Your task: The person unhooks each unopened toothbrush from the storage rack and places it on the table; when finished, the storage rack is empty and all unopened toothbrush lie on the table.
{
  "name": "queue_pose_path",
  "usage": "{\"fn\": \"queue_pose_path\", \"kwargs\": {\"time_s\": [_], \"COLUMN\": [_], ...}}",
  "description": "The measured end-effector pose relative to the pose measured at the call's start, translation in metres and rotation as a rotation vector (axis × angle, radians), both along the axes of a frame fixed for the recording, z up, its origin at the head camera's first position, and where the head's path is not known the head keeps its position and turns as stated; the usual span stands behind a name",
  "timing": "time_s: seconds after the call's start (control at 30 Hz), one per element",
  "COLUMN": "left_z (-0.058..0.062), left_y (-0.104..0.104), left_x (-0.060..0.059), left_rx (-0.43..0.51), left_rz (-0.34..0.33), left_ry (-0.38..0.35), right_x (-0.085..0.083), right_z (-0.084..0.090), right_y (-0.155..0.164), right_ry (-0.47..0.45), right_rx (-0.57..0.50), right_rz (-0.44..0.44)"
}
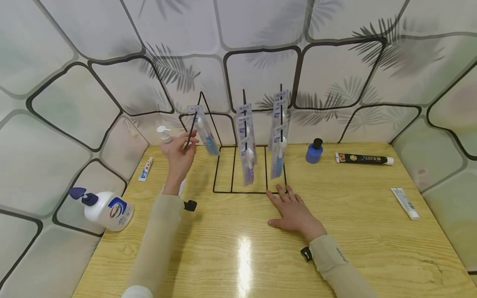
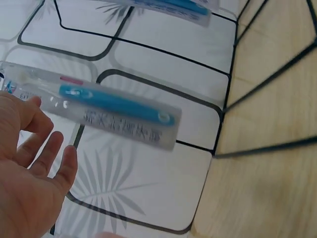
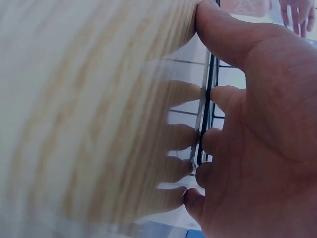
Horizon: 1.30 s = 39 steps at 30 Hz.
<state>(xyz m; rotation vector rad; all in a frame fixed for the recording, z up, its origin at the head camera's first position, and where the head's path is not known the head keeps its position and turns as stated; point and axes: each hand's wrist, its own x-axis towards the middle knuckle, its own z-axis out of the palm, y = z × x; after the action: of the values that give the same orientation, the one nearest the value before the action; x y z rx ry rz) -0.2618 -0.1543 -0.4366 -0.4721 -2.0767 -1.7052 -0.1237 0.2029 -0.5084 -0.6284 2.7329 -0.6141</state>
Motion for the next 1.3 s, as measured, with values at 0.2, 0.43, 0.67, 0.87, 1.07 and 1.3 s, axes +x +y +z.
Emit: {"fn": "queue_pose_path", "kwargs": {"time_s": [0.2, 0.43, 0.67, 0.87, 1.07, 1.3], "left_z": [0.014, 0.039, 0.023, 0.004, -0.011, -0.025], "left_y": [0.016, 0.030, 0.029, 0.020, -0.006, -0.038], "left_x": [-0.004, 0.013, 0.010, 0.025, 0.048, 0.076], "left_rx": [0.004, 0.009, -0.030, -0.122, -0.305, -0.535], "left_rz": [0.074, 0.109, 0.014, -0.066, -0.072, -0.060], "left_ry": [-0.002, 0.084, 0.026, -0.038, -0.168, -0.368], "right_x": [0.000, 0.000, 0.000, -0.001, -0.001, -0.001], "right_z": [-0.003, -0.005, -0.005, -0.002, -0.001, -0.001], "right_y": [0.000, -0.001, -0.001, -0.001, -0.002, 0.000], "right_ry": [-0.005, -0.018, -0.013, -0.006, -0.016, -0.022], "right_rx": [0.013, 0.035, 0.037, 0.037, 0.032, 0.028], "right_rz": [-0.002, -0.016, -0.018, -0.007, -0.004, -0.014]}}
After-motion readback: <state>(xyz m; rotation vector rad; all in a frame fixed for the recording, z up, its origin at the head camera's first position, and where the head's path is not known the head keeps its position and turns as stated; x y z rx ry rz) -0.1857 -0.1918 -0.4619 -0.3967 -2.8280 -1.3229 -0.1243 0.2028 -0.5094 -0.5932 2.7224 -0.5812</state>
